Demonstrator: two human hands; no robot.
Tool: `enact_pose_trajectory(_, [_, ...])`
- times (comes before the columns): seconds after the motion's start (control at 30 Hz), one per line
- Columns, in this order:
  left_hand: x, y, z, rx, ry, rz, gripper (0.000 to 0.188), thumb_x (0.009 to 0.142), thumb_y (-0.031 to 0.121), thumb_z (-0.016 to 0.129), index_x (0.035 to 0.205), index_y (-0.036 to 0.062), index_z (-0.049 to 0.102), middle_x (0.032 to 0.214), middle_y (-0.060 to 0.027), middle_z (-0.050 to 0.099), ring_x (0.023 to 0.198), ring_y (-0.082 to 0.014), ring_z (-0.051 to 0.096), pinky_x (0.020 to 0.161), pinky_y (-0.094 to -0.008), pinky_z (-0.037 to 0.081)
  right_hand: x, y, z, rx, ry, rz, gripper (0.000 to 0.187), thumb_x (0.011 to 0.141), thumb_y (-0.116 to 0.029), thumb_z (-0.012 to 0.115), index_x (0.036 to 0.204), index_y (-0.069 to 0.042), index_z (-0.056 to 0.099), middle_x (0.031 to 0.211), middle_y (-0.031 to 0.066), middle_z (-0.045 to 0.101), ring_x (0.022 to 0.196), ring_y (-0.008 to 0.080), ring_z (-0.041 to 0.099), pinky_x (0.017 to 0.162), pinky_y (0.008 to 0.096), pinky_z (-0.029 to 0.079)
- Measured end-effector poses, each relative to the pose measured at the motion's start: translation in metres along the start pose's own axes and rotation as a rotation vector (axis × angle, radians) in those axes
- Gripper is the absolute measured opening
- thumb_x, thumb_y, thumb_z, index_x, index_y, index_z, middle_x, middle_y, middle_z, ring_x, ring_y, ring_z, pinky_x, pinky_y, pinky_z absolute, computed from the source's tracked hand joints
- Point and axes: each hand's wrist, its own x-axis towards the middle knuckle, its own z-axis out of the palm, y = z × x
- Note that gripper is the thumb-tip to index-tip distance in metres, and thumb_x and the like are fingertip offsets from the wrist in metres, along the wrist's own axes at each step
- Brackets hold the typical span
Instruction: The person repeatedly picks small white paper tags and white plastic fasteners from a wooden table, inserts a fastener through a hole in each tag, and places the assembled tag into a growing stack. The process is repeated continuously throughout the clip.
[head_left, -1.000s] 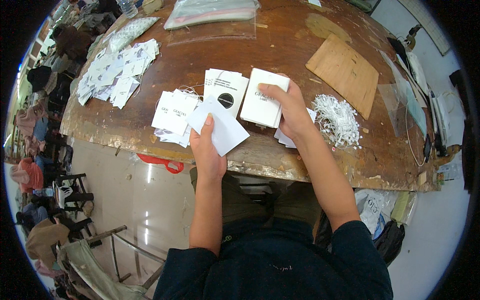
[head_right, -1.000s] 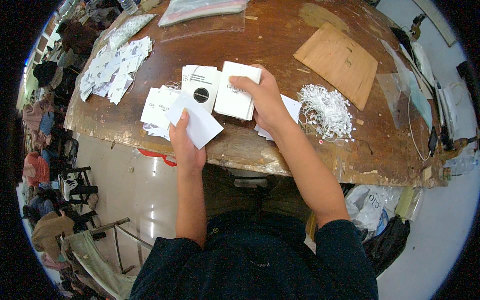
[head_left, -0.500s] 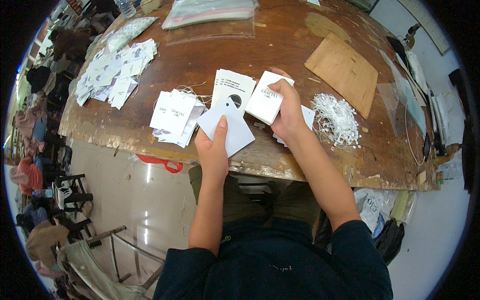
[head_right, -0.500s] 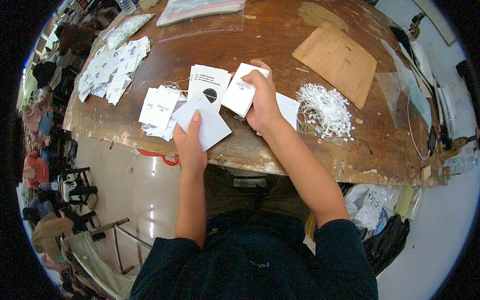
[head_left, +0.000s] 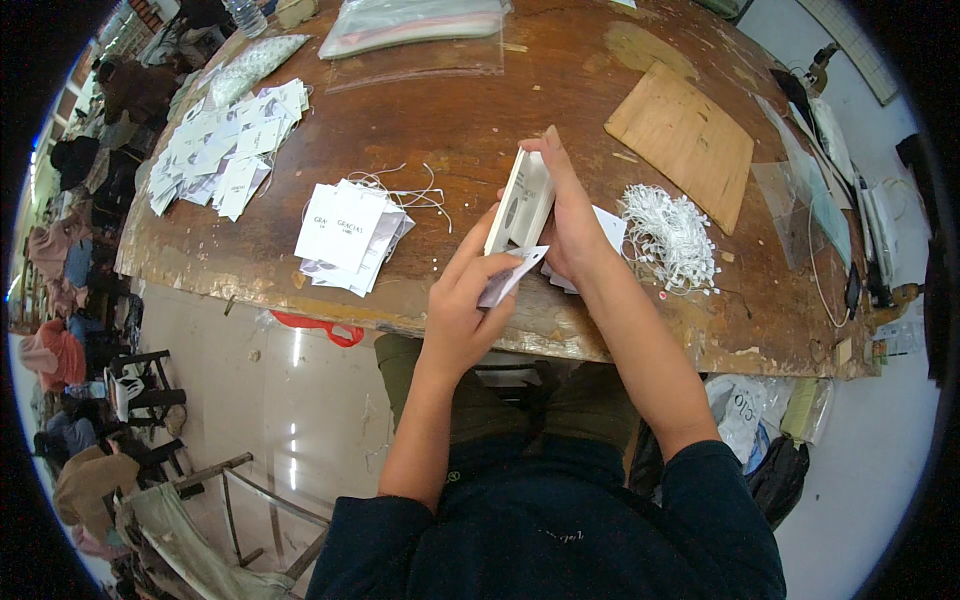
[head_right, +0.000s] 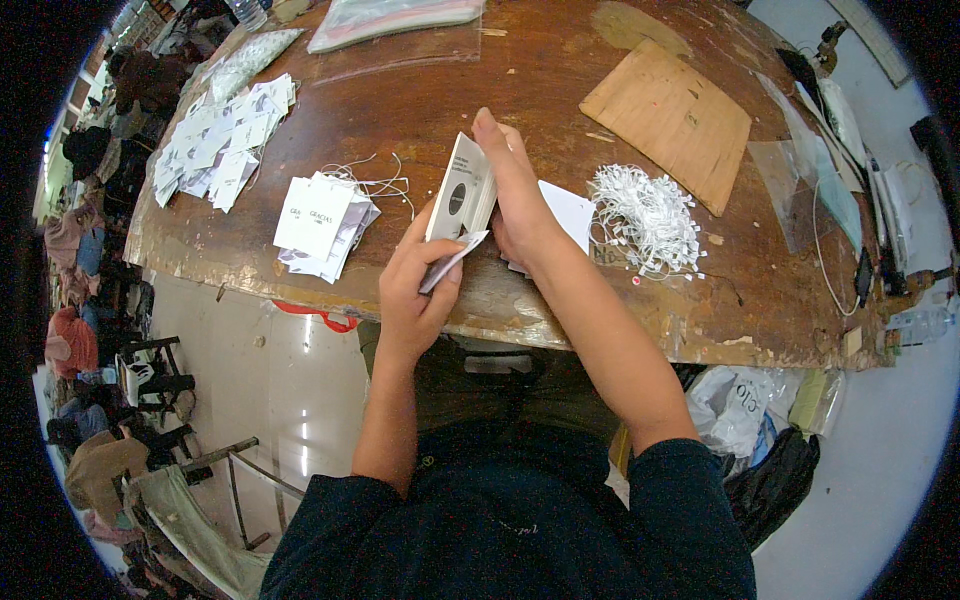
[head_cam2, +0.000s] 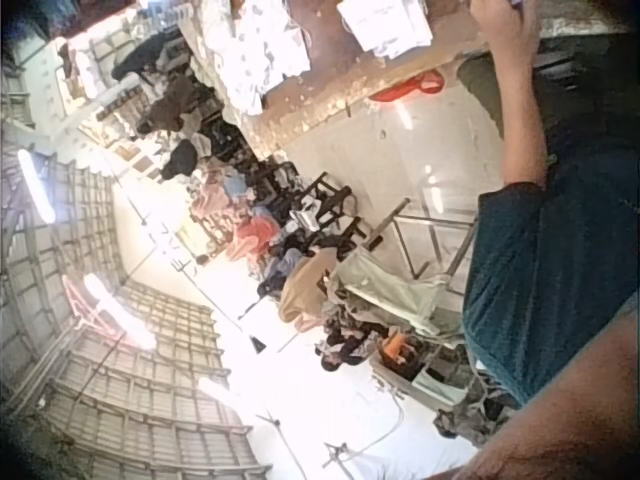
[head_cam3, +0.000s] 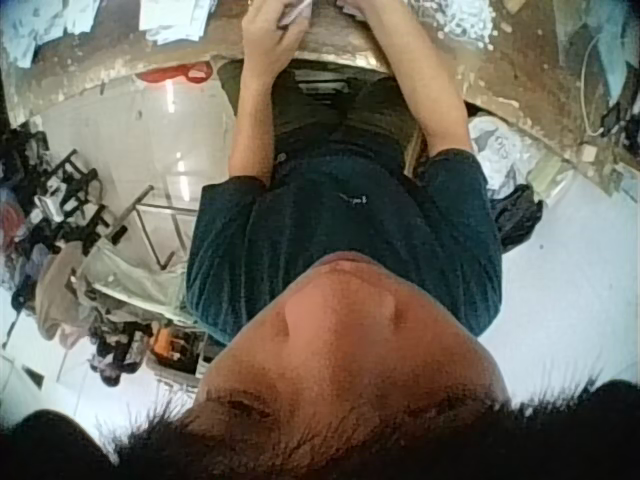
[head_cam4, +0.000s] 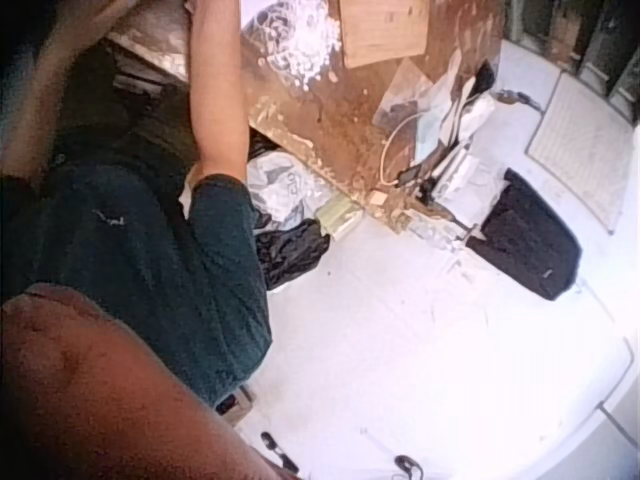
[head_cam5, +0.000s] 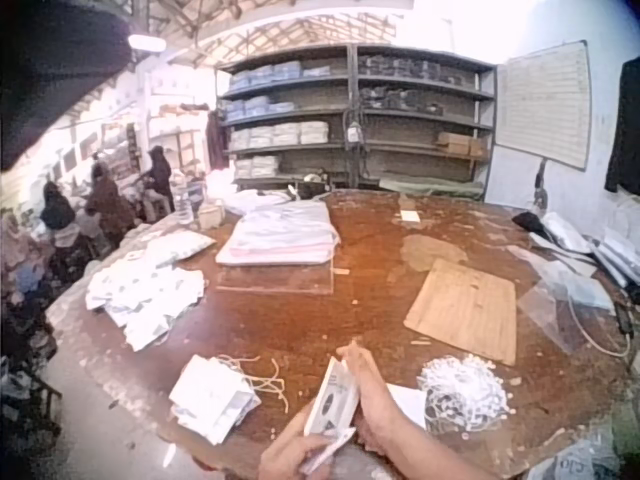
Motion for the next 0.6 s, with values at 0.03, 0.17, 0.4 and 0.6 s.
enact_pose_trajectory(0.03, [0.000, 0.001, 0.000, 0.013, -0.025, 0.006, 0.022, 0.079, 0.002, 0.066, 0.101, 0.0037, 0.066, 0.138, -0.0268, 0.050, 0.118, -0.0364, 0.059, 0.093, -0.0387, 0.048, -0.001, -0.001, -0.001, -0.014, -0.033, 0.002, 0.055, 0.093, -0.061, 0.051, 0.120, -0.013, 0.049, 0.095, 0.0037, 0.053, 0.086, 0.0178, 0.060, 0.074, 0.0369, 0.053])
enact_pose_trajectory(0.17, [0.000, 0.007, 0.000, 0.133, -0.148, 0.011, 0.027, 0.070, 0.006, 0.072, 0.097, 0.0096, 0.067, 0.145, -0.0224, 0.044, 0.119, -0.0361, 0.059, 0.089, -0.0392, 0.052, 0.001, -0.006, -0.006, -0.048, -0.185, 0.005, 0.051, 0.096, -0.054, 0.050, 0.121, -0.010, 0.050, 0.093, 0.0061, 0.057, 0.083, 0.0187, 0.064, 0.070, 0.0363, 0.057])
enact_pose_trajectory(0.4, [0.007, 0.024, 0.003, 0.453, -0.289, 0.084, 0.034, 0.065, 0.007, 0.073, 0.097, 0.0094, 0.065, 0.148, -0.0177, 0.042, 0.125, -0.0395, 0.053, 0.093, -0.0428, 0.052, 0.007, -0.010, -0.013, 0.154, -0.250, 0.091, 0.051, 0.099, -0.050, 0.041, 0.119, -0.005, 0.053, 0.093, 0.0112, 0.062, 0.081, 0.0251, 0.067, 0.068, 0.0409, 0.058])
enact_pose_trajectory(0.6, [0.009, 0.023, 0.002, 0.410, -0.280, 0.041, 0.032, 0.067, 0.005, 0.072, 0.098, 0.0083, 0.064, 0.147, -0.0183, 0.043, 0.120, -0.0396, 0.057, 0.090, -0.0425, 0.052, 0.006, -0.012, -0.018, 0.273, -0.289, 0.149, 0.051, 0.099, -0.053, 0.041, 0.117, -0.007, 0.055, 0.091, 0.0092, 0.061, 0.081, 0.0217, 0.065, 0.070, 0.0400, 0.056])
